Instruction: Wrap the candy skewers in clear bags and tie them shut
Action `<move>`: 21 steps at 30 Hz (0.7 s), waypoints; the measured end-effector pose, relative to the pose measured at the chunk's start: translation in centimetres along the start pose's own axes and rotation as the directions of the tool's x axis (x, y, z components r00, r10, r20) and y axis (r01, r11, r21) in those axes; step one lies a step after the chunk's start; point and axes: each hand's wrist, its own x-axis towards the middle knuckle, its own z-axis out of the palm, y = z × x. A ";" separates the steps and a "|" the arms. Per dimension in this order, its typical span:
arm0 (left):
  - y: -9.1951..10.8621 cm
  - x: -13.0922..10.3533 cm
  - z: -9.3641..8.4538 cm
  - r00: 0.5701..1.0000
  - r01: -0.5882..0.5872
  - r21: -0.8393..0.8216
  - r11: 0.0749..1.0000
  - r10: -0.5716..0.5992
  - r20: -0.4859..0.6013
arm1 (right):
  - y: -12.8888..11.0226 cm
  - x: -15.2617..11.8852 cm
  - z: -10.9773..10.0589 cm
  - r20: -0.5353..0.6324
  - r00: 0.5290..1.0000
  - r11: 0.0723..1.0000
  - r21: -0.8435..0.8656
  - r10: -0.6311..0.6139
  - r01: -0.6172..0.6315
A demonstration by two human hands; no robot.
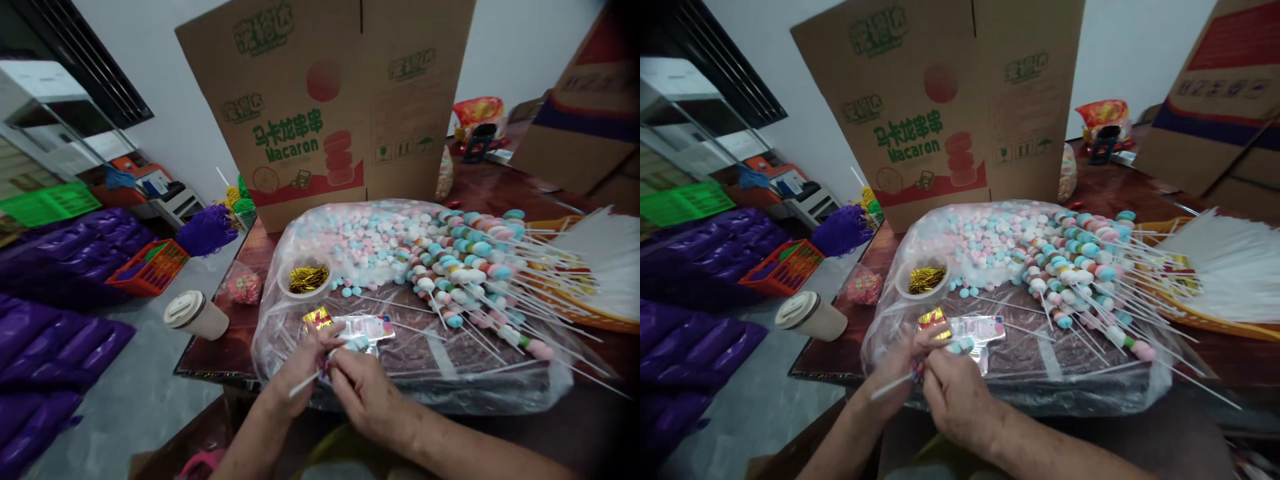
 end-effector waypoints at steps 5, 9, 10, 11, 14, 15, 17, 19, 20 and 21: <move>0.1 0.9 1.0 0.954 -0.274 -0.469 0.839 0.174 -0.246 | 0.4 0.6 0.6 -0.158 0.966 0.962 0.219 0.203 -0.166; -0.3 0.9 0.4 0.974 -0.001 -0.437 0.900 -0.098 -0.204 | 0.5 0.2 0.0 -0.174 0.984 0.999 0.002 -0.041 0.042; -0.2 0.7 0.4 0.981 0.081 -0.405 0.911 -0.145 -0.132 | 0.6 -0.1 0.1 -0.101 0.986 0.989 -0.075 -0.132 0.124; 0.1 0.5 0.3 0.987 0.097 -0.388 0.917 -0.139 -0.083 | 0.7 -0.3 0.2 -0.023 0.986 0.980 -0.116 -0.167 0.163; 1.1 -0.5 -0.1 0.994 -0.098 -0.363 0.927 0.071 -0.088 | 1.3 -0.4 0.3 0.033 0.999 0.996 -0.088 0.016 -0.013; 1.3 -0.7 -0.2 0.997 -0.077 -0.302 0.950 0.066 -0.047 | 1.6 -0.2 0.1 0.000 0.995 0.993 -0.064 0.097 -0.097; 0.8 -0.9 -0.3 0.990 0.124 -0.086 0.989 -0.117 0.080 | 1.8 0.2 -0.1 -0.077 0.983 0.984 -0.050 0.167 -0.171; -0.4 -0.6 0.1 0.984 0.174 0.009 0.985 -0.174 0.028 | 1.7 0.1 -0.1 -0.131 0.987 0.982 -0.151 0.090 -0.110; -1.2 -0.3 0.5 0.988 0.151 -0.013 0.988 -0.151 -0.028 | 1.6 -0.1 0.1 -0.139 0.990 0.971 -0.230 0.027 -0.058; -1.9 0.0 0.9 0.987 0.128 -0.041 0.991 -0.131 -0.090 | 1.5 -0.4 0.4 -0.130 0.991 0.950 -0.313 -0.035 -0.007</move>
